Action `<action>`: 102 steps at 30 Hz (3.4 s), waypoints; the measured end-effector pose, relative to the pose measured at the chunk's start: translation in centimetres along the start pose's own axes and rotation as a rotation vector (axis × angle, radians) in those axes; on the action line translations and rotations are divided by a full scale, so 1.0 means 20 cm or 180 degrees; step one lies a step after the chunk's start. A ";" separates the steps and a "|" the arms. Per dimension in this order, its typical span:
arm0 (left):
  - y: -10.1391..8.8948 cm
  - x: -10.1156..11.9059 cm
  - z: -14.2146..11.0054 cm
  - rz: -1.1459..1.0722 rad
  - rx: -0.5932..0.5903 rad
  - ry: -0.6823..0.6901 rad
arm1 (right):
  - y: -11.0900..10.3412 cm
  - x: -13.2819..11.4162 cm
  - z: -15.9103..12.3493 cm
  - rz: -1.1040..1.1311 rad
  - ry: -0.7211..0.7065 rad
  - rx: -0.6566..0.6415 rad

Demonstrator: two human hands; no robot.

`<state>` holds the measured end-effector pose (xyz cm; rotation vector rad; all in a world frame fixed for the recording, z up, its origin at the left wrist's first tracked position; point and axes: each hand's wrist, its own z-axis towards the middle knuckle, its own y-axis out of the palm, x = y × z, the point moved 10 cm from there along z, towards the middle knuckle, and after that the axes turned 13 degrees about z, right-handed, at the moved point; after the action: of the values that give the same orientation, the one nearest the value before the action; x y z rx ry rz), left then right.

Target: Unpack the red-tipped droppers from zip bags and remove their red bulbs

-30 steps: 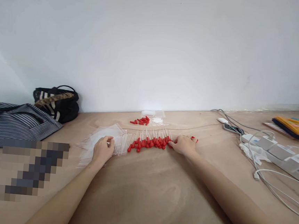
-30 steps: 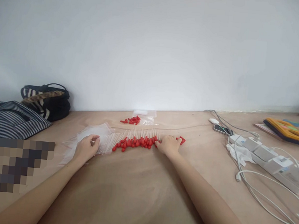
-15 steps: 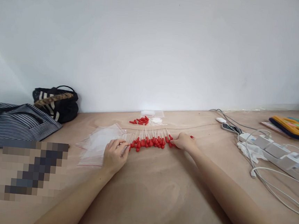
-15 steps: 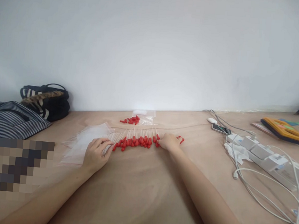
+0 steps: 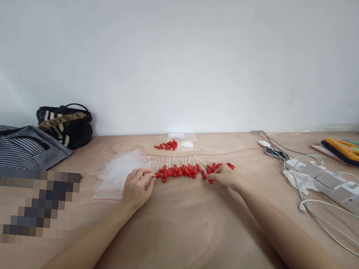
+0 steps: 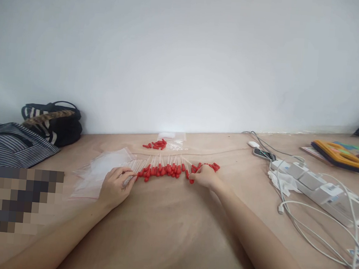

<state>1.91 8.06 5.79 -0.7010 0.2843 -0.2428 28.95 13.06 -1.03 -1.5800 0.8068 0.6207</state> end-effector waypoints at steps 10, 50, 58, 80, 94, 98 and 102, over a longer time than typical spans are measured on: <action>0.00 0.04 0.01 -0.0237 -0.0110 0.0081 | -0.02 -0.11 -0.21 0.0700 -0.0326 -0.0761; -0.06 0.47 -0.04 -0.0650 -0.0110 0.1391 | 0.36 -0.43 -0.49 -0.0775 -0.3747 0.0520; -0.10 0.34 -0.03 -0.0690 -0.0045 0.1091 | 0.03 -0.30 -0.36 -0.0217 -0.3013 0.1170; 0.23 -0.25 -0.04 0.0142 -0.0686 0.2236 | -0.09 -0.09 0.11 -0.1598 -0.0814 0.1159; 0.17 -0.32 0.02 -0.0349 -0.0505 0.1494 | -0.13 -0.09 0.11 -0.1115 -0.0632 0.1530; 0.08 -0.56 0.11 -0.0352 -0.0530 -0.0535 | -0.18 -0.09 0.04 -0.0650 -0.0888 0.1918; 0.23 -0.68 0.00 -0.0629 -0.1795 -0.1922 | -0.18 -0.08 -0.04 -0.0385 -0.1196 0.1925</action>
<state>-10.22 15.61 5.08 -1.3228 -0.3125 -0.1262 30.63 12.79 2.57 -0.9156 0.5395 0.5019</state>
